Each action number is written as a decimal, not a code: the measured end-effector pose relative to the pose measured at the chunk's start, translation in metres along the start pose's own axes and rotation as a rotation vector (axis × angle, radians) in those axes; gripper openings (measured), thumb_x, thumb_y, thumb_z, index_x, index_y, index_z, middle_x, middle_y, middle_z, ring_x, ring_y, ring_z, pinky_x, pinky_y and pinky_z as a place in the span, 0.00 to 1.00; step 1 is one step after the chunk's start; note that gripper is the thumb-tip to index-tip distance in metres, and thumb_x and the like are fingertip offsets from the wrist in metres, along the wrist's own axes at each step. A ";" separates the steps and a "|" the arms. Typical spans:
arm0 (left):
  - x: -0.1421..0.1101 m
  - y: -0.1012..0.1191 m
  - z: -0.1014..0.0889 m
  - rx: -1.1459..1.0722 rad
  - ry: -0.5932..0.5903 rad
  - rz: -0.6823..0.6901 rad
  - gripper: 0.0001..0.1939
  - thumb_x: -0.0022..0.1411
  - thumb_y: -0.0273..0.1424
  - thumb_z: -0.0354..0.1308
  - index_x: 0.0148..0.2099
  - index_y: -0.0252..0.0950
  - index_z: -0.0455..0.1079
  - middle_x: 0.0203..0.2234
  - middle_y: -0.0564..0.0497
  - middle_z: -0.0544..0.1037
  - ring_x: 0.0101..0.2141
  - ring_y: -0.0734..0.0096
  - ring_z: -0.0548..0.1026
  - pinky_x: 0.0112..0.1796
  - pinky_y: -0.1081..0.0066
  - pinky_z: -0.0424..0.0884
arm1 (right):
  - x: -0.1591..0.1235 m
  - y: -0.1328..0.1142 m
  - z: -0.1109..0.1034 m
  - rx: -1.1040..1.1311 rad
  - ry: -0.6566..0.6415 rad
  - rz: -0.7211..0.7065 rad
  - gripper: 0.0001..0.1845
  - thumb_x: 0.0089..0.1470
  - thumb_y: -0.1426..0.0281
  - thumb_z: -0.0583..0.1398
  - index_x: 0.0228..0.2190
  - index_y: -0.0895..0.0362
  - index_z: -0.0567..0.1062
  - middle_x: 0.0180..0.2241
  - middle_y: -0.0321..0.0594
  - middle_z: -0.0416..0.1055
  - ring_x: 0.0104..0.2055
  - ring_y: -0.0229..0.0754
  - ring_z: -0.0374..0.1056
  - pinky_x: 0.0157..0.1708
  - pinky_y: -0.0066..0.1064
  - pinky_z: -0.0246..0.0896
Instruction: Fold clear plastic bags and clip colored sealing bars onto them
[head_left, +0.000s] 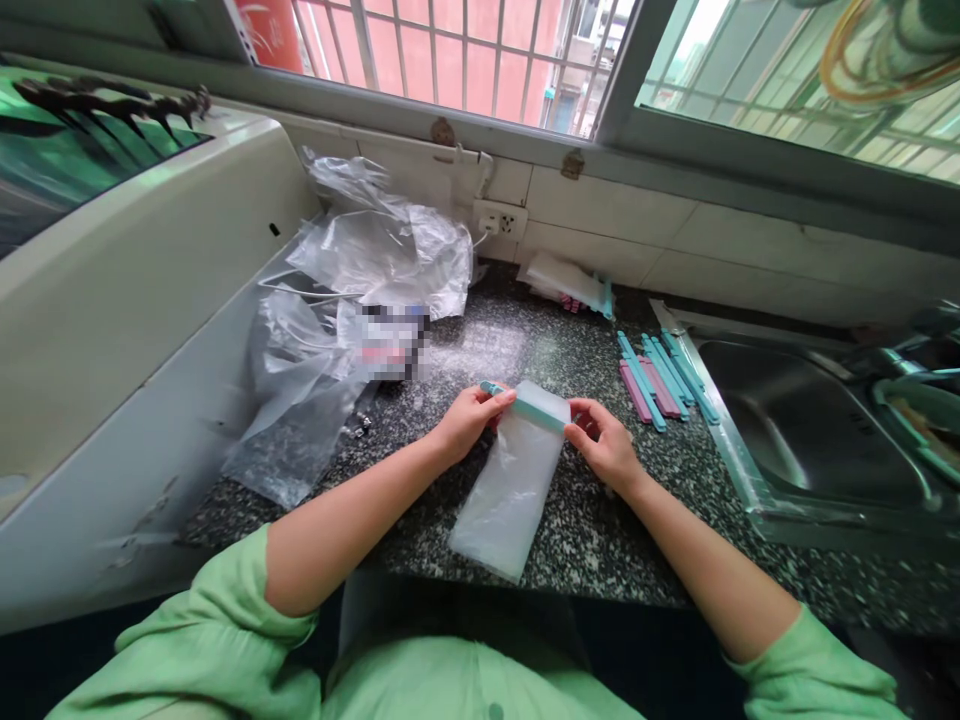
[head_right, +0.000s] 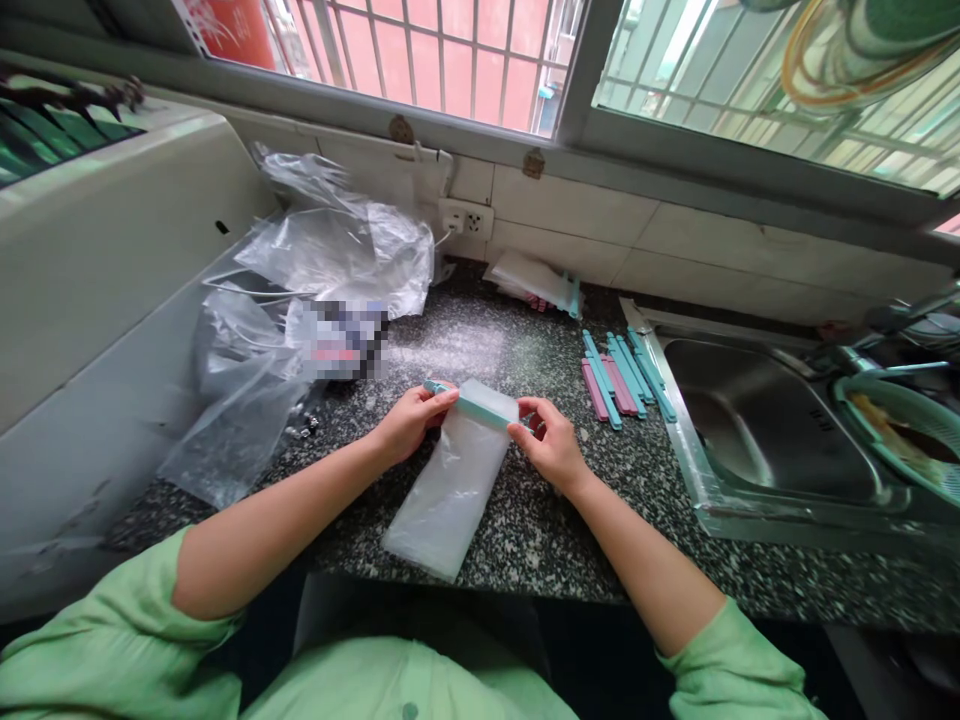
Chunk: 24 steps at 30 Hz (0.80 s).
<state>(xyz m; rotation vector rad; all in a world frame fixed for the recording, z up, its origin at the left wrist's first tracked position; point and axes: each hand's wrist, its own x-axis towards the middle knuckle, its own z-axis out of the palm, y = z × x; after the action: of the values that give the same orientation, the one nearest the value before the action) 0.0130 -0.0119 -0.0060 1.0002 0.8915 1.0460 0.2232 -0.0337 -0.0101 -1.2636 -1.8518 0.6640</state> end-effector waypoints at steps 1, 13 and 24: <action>0.000 0.000 0.000 0.010 -0.014 0.000 0.20 0.41 0.46 0.63 0.25 0.33 0.64 0.16 0.58 0.61 0.19 0.81 0.59 0.23 0.76 0.54 | 0.001 0.000 0.000 0.034 -0.035 0.049 0.15 0.50 0.57 0.57 0.32 0.57 0.71 0.24 0.36 0.66 0.23 0.35 0.59 0.21 0.26 0.57; 0.000 0.001 0.000 0.044 -0.026 0.021 0.20 0.41 0.45 0.63 0.26 0.32 0.67 0.14 0.58 0.62 0.18 0.80 0.59 0.22 0.76 0.54 | 0.002 -0.005 0.000 0.109 -0.030 0.133 0.15 0.47 0.58 0.58 0.21 0.57 0.68 0.18 0.32 0.60 0.20 0.33 0.54 0.20 0.25 0.49; -0.002 0.002 0.002 0.039 -0.021 0.034 0.21 0.42 0.46 0.63 0.24 0.32 0.65 0.15 0.59 0.60 0.18 0.82 0.57 0.22 0.76 0.53 | 0.002 -0.003 0.000 0.095 -0.024 0.112 0.15 0.47 0.58 0.58 0.21 0.57 0.69 0.19 0.33 0.62 0.21 0.34 0.55 0.21 0.26 0.51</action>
<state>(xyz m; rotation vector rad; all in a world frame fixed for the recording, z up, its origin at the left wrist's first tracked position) 0.0142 -0.0145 -0.0032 1.0606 0.8833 1.0488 0.2215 -0.0324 -0.0072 -1.3095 -1.7568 0.8213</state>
